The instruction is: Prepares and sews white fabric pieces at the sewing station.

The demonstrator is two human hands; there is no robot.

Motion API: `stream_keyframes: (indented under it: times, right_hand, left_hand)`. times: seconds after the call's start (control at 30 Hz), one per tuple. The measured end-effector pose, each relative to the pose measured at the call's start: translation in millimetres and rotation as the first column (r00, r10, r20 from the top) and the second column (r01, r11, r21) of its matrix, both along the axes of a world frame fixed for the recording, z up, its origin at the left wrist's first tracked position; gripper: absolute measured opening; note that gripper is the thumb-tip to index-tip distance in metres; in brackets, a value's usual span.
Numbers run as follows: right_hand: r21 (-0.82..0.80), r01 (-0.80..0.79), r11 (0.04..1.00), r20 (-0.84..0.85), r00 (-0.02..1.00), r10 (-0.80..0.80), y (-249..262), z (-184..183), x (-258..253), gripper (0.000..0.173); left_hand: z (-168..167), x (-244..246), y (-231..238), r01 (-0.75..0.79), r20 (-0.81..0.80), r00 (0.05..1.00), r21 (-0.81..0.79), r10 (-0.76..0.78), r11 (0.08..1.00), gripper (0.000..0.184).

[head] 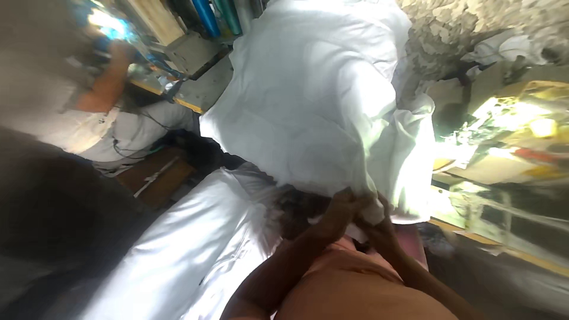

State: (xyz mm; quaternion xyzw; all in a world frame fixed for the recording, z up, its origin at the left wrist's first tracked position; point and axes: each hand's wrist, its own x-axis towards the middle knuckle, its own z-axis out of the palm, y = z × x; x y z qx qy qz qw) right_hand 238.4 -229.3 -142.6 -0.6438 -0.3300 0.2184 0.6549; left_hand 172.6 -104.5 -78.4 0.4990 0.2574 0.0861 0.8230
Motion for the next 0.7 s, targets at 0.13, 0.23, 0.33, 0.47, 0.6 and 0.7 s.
stream_keyframes:
  times: [0.13,0.23,0.33,0.47,0.6,0.7]
  right_hand:
    - [0.049,0.224,0.973,0.009,0.974,-0.224,-15.6,16.9,35.7,0.024]
    - [0.139,0.313,0.940,0.022,0.948,-0.319,-39.3,28.1,54.7,0.023]
    - [0.157,0.344,0.926,0.028,0.935,-0.353,-52.4,29.0,58.8,0.024]
    - [0.062,0.323,0.945,-0.030,0.947,-0.321,-47.1,25.6,47.9,0.022]
    - [0.061,0.336,0.940,-0.035,0.942,-0.335,-47.6,22.2,46.7,0.021]
    - [0.053,0.418,0.907,-0.057,0.908,-0.415,-56.9,20.4,55.9,0.020]
  left_hand:
    - [-6.0,12.3,1.6,-0.031,0.015,0.999,-0.066,0.032,0.997,0.023]
    - [-28.2,-2.3,17.9,-0.079,-0.018,0.995,0.515,0.103,0.854,0.033]
    - [-41.9,-7.0,67.9,-0.139,0.048,0.957,0.941,0.287,0.309,0.045]
    - [-39.8,22.2,101.6,0.138,-0.215,0.919,0.961,0.329,0.241,0.086]
    - [-35.7,44.4,101.4,0.349,-0.386,0.880,0.921,0.276,0.176,0.051]
    - [-28.5,39.7,116.7,0.217,-0.267,0.914,0.957,0.304,0.191,0.030]
